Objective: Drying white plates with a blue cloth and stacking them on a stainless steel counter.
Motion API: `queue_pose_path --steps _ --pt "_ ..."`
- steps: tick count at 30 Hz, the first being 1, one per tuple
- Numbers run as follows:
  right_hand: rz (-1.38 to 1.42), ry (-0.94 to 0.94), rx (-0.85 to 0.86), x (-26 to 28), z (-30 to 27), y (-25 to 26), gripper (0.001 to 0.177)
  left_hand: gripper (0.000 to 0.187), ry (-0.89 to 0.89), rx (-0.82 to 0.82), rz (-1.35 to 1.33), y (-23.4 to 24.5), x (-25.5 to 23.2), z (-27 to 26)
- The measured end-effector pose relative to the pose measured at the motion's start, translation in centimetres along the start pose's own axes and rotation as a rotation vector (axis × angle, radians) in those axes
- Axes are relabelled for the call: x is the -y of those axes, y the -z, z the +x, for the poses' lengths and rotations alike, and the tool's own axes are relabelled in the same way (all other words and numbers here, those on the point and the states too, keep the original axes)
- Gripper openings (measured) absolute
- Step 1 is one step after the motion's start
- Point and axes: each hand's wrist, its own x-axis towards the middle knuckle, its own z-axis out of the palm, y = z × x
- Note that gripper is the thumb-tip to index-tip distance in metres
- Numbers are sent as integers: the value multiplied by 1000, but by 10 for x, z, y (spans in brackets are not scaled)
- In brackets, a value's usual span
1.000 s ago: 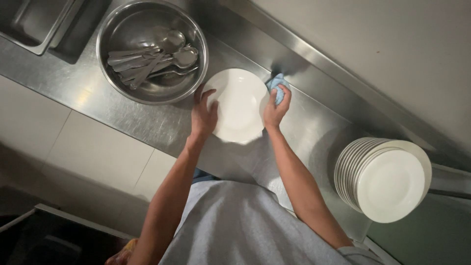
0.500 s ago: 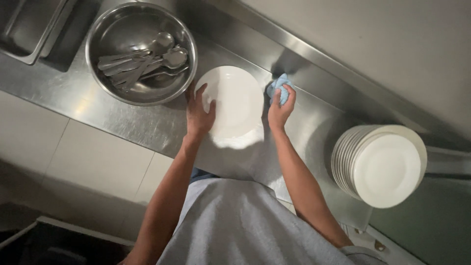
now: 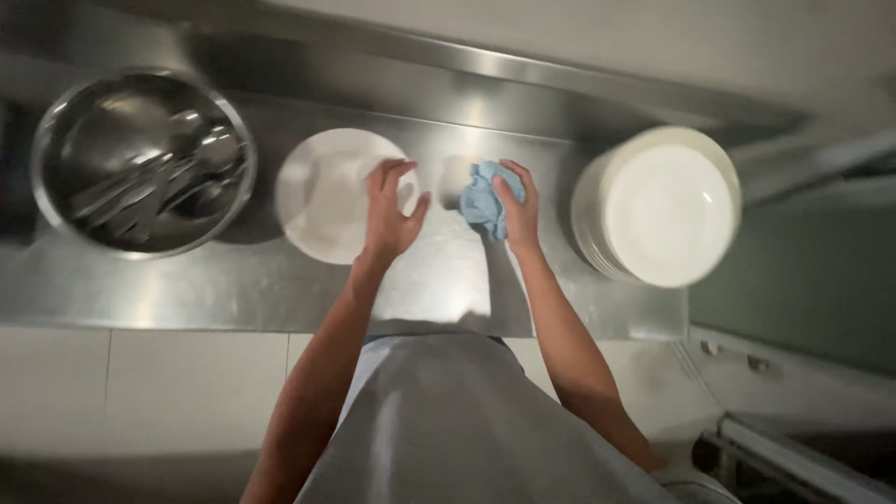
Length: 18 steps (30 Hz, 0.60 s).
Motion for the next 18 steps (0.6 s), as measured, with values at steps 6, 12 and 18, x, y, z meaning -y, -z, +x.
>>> queue_pose_path --steps 6,12,18 --pt "474 -265 265 24 -13 56 59 72 224 455 -636 -62 -56 25" --pt "713 -513 216 -8 -12 91 52 62 297 459 -613 -116 -26 21" --pt "816 -586 109 0 -18 93 51 38 288 402 -626 -115 -13 15"
